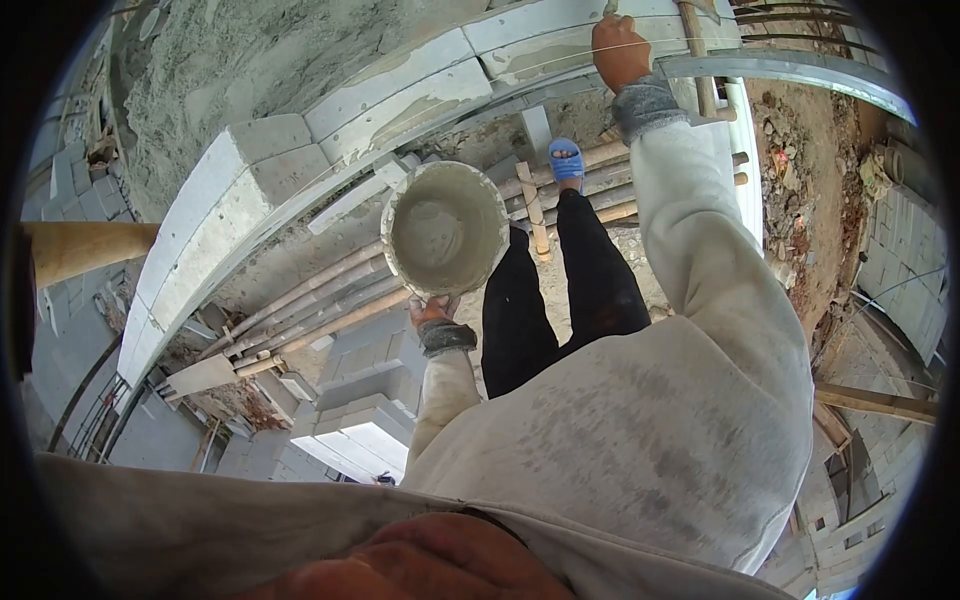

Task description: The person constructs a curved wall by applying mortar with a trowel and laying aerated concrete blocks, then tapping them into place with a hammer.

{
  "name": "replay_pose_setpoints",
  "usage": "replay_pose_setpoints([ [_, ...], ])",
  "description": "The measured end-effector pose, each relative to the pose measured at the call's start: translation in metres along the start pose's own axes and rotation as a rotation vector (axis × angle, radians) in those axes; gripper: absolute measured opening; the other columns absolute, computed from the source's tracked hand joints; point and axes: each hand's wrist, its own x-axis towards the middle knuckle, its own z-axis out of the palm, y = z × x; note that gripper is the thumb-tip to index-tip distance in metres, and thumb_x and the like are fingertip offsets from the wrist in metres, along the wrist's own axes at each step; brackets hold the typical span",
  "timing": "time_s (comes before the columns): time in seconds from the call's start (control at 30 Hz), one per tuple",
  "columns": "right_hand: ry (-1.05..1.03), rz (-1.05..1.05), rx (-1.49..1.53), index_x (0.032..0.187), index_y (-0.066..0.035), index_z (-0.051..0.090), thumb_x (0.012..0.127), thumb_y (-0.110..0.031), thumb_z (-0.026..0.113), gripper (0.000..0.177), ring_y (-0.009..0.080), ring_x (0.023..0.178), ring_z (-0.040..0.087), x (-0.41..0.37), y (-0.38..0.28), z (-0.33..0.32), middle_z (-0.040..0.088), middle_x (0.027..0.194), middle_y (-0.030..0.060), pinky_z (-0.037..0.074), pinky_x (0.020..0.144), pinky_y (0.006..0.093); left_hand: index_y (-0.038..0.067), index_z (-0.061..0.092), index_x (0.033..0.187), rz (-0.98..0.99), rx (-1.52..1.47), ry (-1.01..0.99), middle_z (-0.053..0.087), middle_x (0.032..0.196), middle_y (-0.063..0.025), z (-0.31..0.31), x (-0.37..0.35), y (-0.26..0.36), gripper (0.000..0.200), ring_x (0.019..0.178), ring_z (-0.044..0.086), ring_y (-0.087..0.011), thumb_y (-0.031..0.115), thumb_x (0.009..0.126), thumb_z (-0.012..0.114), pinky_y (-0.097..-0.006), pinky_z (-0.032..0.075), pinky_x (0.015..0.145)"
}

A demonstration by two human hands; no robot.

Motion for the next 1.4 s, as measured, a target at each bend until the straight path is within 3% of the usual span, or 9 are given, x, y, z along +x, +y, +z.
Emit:
replay_pose_setpoints([
  [0.27, -0.774, -0.359, 0.473, 0.113, 0.008, 0.045, 0.078, -0.022, 0.062, 0.049, 0.0410, 0.086, 0.062, -0.204, -0.046, -0.092, 0.060, 0.095, 0.0291, 0.050, 0.075, 0.0469, 0.009, 0.048, 0.100, 0.039, 0.131, 0.005, 0.061, 0.089, -0.0121, 0.021, -0.005, -0.002, 0.032, 0.074, 0.064, -0.0246, -0.008, 0.072, 0.048, -0.0376, 0.059, 0.065],
  [0.5, -0.403, -0.894, 0.434, 0.085, 0.001, 0.059, 0.071, -0.008, 0.060, 0.017, 0.0306, 0.070, 0.064, -0.195, -0.150, -0.004, 0.064, 0.077, 0.0157, 0.052, 0.062, 0.0424, 0.003, 0.051, 0.079, 0.629, 0.568, 0.006, 0.058, 0.066, -0.0028, 0.068, -0.061, 0.001, 0.009, 0.059, 0.052, -0.0112, 0.000, 0.073, 0.057, -0.0253, 0.043, 0.054],
  [0.77, -1.404, -0.600, 0.736, 0.091, 0.007, 0.057, 0.075, -0.037, 0.067, 0.048, 0.0306, 0.073, 0.065, -0.165, -0.112, -0.030, 0.065, 0.078, 0.0192, 0.051, 0.068, 0.0423, -0.001, 0.055, 0.087, 0.563, 0.444, -0.133, 0.062, 0.075, -0.0073, 0.044, -0.055, -0.031, 0.019, 0.064, 0.059, -0.0141, -0.006, 0.070, 0.048, -0.0266, 0.049, 0.059],
  [0.87, -1.140, -0.614, 0.968, 0.104, 0.007, 0.055, 0.080, -0.033, 0.065, 0.047, 0.0236, 0.066, 0.064, -0.192, -0.086, 0.040, 0.064, 0.076, 0.0136, 0.051, 0.059, 0.0371, -0.001, 0.052, 0.096, 0.364, 0.150, -0.109, 0.062, 0.085, -0.0113, 0.048, -0.056, -0.043, 0.029, 0.070, 0.062, -0.0195, -0.007, 0.069, 0.045, -0.0336, 0.056, 0.064],
  [0.97, -1.717, -0.518, 1.113, 0.117, 0.005, 0.051, 0.084, -0.028, 0.062, 0.048, 0.0213, 0.077, 0.063, -0.161, -0.074, -0.021, 0.064, 0.087, 0.0126, 0.051, 0.066, 0.0331, 0.004, 0.051, 0.096, 0.185, -0.203, -0.021, 0.061, 0.087, -0.0086, 0.074, -0.073, -0.020, 0.025, 0.072, 0.060, -0.0175, -0.006, 0.074, 0.048, -0.0299, 0.054, 0.064],
  [1.1, -1.658, -0.404, 1.354, 0.124, 0.003, 0.049, 0.084, -0.023, 0.063, 0.050, 0.0166, 0.077, 0.060, -0.131, -0.068, -0.061, 0.062, 0.089, 0.0102, 0.050, 0.070, 0.0306, 0.005, 0.046, 0.108, 0.135, -0.362, -0.014, 0.059, 0.095, -0.0134, 0.078, -0.059, -0.021, 0.038, 0.078, 0.062, -0.0237, -0.008, 0.073, 0.044, -0.0387, 0.060, 0.069],
  [1.23, -1.108, -0.511, 1.141, 0.122, 0.006, 0.049, 0.084, -0.026, 0.061, 0.051, 0.0273, 0.078, 0.063, -0.090, -0.114, -0.050, 0.065, 0.085, 0.0158, 0.049, 0.076, 0.0397, 0.005, 0.046, 0.109, 0.106, -0.449, 0.052, 0.058, 0.096, -0.0135, 0.072, -0.046, -0.026, 0.041, 0.079, 0.062, -0.0255, -0.010, 0.071, 0.044, -0.0396, 0.060, 0.068],
  [1.3, -0.376, -0.858, 0.986, 0.112, 0.008, 0.054, 0.082, -0.026, 0.059, 0.045, 0.0357, 0.075, 0.063, -0.073, -0.158, -0.043, 0.064, 0.083, 0.0223, 0.050, 0.072, 0.0435, 0.006, 0.044, 0.114, 0.106, -0.416, 0.063, 0.058, 0.100, -0.0161, 0.061, -0.037, -0.034, 0.049, 0.085, 0.062, -0.0308, -0.011, 0.068, 0.042, -0.0474, 0.057, 0.075],
  [1.4, -0.313, -0.728, 0.651, 0.101, 0.007, 0.057, 0.079, -0.024, 0.058, 0.038, 0.0397, 0.080, 0.062, -0.066, -0.207, -0.086, 0.062, 0.083, 0.0274, 0.050, 0.075, 0.0445, 0.008, 0.041, 0.118, 0.083, -0.385, 0.100, 0.058, 0.102, -0.0179, 0.046, -0.030, -0.039, 0.056, 0.089, 0.062, -0.0341, -0.013, 0.067, 0.041, -0.0515, 0.056, 0.078],
])
